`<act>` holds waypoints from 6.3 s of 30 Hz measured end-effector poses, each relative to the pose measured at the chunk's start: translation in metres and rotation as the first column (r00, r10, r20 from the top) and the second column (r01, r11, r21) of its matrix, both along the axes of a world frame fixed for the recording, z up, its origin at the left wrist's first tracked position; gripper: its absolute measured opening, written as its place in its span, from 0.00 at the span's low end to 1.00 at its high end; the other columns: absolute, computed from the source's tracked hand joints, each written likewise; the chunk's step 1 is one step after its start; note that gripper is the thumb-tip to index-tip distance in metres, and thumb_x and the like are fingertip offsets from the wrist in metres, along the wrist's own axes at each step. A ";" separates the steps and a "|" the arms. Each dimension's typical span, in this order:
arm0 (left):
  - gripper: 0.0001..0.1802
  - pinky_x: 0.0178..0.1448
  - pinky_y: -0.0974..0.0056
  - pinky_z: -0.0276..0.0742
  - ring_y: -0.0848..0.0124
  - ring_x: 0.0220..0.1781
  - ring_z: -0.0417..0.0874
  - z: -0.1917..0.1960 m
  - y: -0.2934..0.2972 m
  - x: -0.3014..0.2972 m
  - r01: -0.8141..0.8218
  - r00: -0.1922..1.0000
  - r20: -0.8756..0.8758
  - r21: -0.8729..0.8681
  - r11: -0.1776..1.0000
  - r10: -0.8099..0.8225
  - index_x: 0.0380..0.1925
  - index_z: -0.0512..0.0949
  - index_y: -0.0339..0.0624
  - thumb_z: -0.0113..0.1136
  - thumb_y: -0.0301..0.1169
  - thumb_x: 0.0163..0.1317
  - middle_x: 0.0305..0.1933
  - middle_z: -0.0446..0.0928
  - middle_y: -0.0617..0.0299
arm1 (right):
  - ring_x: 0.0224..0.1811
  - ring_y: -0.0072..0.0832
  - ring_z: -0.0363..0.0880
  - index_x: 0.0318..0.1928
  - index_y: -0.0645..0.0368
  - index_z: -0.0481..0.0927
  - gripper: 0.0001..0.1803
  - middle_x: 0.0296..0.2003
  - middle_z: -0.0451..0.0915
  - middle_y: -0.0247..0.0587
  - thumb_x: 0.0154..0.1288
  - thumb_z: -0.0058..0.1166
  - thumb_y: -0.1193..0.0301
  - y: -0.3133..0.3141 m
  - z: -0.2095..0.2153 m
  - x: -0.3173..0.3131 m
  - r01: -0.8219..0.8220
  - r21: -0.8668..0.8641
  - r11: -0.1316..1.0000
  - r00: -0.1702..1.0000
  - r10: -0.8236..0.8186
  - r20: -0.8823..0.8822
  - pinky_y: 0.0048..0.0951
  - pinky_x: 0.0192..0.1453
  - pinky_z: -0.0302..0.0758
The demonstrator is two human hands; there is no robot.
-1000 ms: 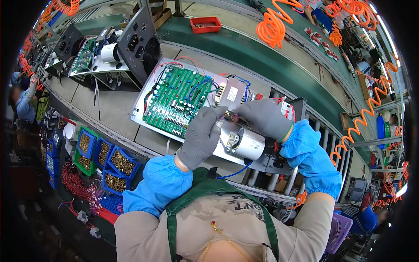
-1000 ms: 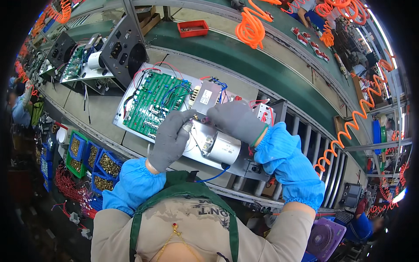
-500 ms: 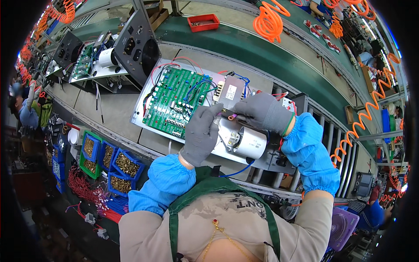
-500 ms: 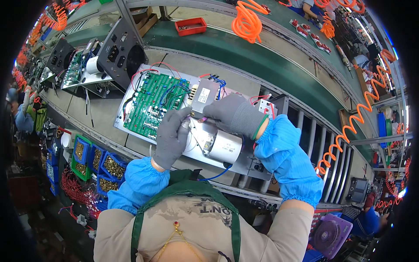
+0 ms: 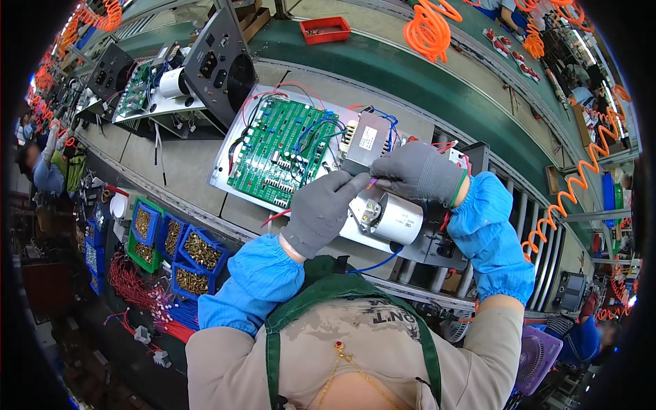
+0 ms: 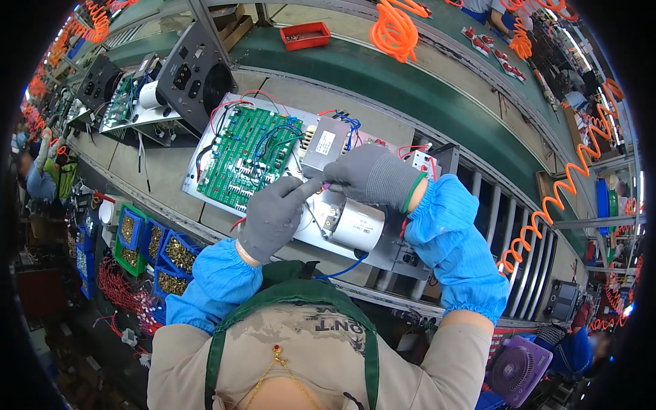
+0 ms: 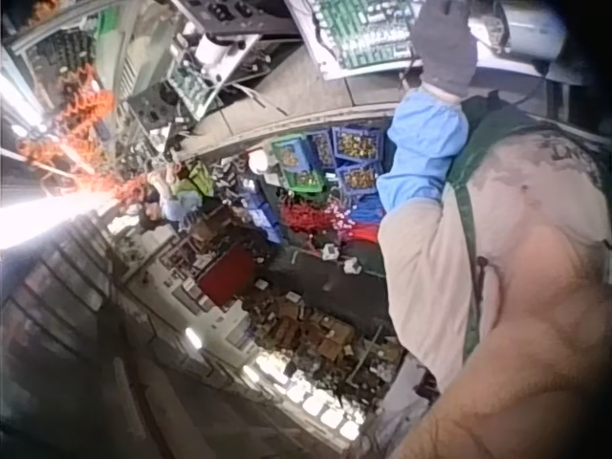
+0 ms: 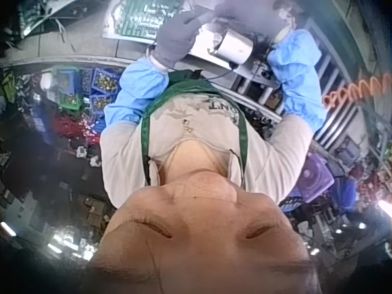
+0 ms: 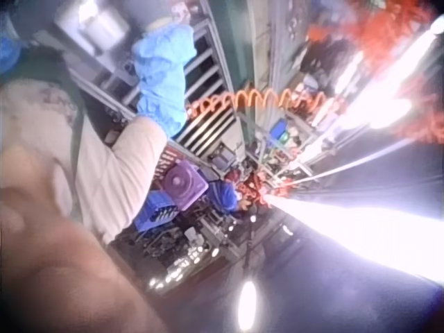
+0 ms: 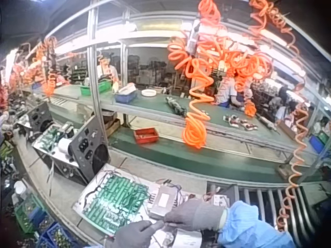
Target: The person assembles an electronic device on a factory workbench. They use a screwdriver to secure components, connect various colored wires to a circuit board, and use a soldering iron to attach wires to a cylindrical component. The person also uses pliers to strip wire ends and organizes the wiring within the device casing.
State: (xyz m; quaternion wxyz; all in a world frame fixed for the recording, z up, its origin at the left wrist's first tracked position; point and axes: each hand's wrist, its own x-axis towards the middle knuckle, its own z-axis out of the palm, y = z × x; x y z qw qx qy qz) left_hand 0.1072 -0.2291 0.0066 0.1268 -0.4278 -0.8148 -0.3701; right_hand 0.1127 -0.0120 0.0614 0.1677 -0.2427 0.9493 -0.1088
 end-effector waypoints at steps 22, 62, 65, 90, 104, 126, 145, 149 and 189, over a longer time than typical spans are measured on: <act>0.08 0.28 0.58 0.73 0.59 0.24 0.78 -0.055 0.013 0.039 -0.028 0.951 0.309 0.023 0.999 0.020 0.37 0.79 0.44 0.60 0.29 0.57 0.27 0.76 0.57 | 0.38 0.38 0.81 0.41 0.47 0.82 0.11 0.36 0.80 0.38 0.56 0.55 0.70 0.004 -0.019 0.000 -0.070 0.135 0.988 0.993 0.056 0.101 0.38 0.39 0.75; 0.16 0.37 0.68 0.77 0.74 0.30 0.81 -0.057 0.009 0.045 -0.144 0.401 0.895 0.274 0.951 -0.197 0.46 0.79 0.33 0.56 0.30 0.61 0.31 0.81 0.56 | 0.40 0.38 0.80 0.41 0.45 0.82 0.10 0.34 0.79 0.40 0.58 0.53 0.70 -0.005 -0.009 -0.007 -0.019 0.220 0.975 0.973 -0.032 0.228 0.41 0.41 0.75; 0.14 0.37 0.69 0.76 0.75 0.31 0.80 -0.051 0.016 0.040 -0.263 0.160 0.960 0.267 0.927 -0.231 0.43 0.81 0.34 0.57 0.33 0.62 0.31 0.81 0.58 | 0.39 0.39 0.79 0.37 0.49 0.81 0.06 0.33 0.77 0.40 0.59 0.53 0.67 -0.002 -0.014 -0.007 -0.033 0.202 0.979 0.979 -0.009 0.201 0.42 0.40 0.74; 0.31 0.33 0.70 0.76 0.76 0.28 0.79 -0.042 0.028 0.029 -0.245 0.201 0.976 0.138 0.960 -0.089 0.62 0.62 0.28 0.59 0.31 0.62 0.30 0.80 0.57 | 0.38 0.38 0.79 0.35 0.51 0.81 0.06 0.33 0.77 0.38 0.56 0.53 0.71 -0.007 -0.009 -0.007 -0.022 0.227 0.974 0.980 -0.024 0.199 0.40 0.38 0.74; 0.28 0.42 0.70 0.76 0.74 0.40 0.79 -0.049 0.024 0.033 -0.208 0.188 0.959 0.249 0.946 -0.211 0.62 0.63 0.28 0.54 0.28 0.63 0.45 0.78 0.52 | 0.39 0.38 0.79 0.38 0.48 0.81 0.09 0.33 0.78 0.38 0.56 0.53 0.71 -0.008 -0.009 -0.007 -0.032 0.249 0.968 0.979 -0.019 0.202 0.42 0.38 0.73; 0.18 0.43 0.69 0.78 0.75 0.38 0.81 -0.049 0.024 0.027 -0.190 0.221 0.952 0.253 0.949 -0.210 0.52 0.75 0.30 0.56 0.28 0.63 0.40 0.81 0.56 | 0.42 0.39 0.80 0.42 0.48 0.81 0.15 0.37 0.79 0.40 0.53 0.52 0.72 -0.003 -0.013 -0.006 -0.037 0.181 0.983 0.975 -0.005 0.224 0.40 0.42 0.76; 0.22 0.49 0.67 0.77 0.71 0.44 0.81 -0.054 0.013 0.028 -0.004 0.469 0.866 0.200 0.980 -0.175 0.53 0.74 0.30 0.59 0.33 0.63 0.45 0.81 0.53 | 0.41 0.39 0.80 0.41 0.47 0.81 0.12 0.37 0.79 0.40 0.56 0.51 0.70 -0.003 -0.016 0.000 -0.057 0.201 0.978 0.992 0.033 0.120 0.40 0.40 0.77; 0.21 0.51 0.67 0.77 0.72 0.44 0.81 -0.055 0.019 0.024 -0.089 0.195 0.950 0.266 0.960 -0.245 0.53 0.73 0.28 0.58 0.31 0.64 0.44 0.80 0.53 | 0.42 0.40 0.80 0.41 0.48 0.81 0.11 0.37 0.79 0.41 0.56 0.51 0.69 -0.001 -0.023 0.001 -0.068 0.191 0.979 0.991 0.043 0.130 0.39 0.42 0.76; 0.24 0.40 0.62 0.77 0.63 0.33 0.82 0.068 -0.003 -0.066 0.013 0.918 0.385 0.211 0.977 -0.096 0.43 0.77 0.40 0.66 0.27 0.40 0.31 0.79 0.57 | 0.36 0.43 0.78 0.59 0.64 0.67 0.41 0.32 0.78 0.45 0.40 0.68 0.79 -0.003 0.147 0.087 -0.030 -0.029 0.999 0.572 -0.007 -0.820 0.36 0.43 0.76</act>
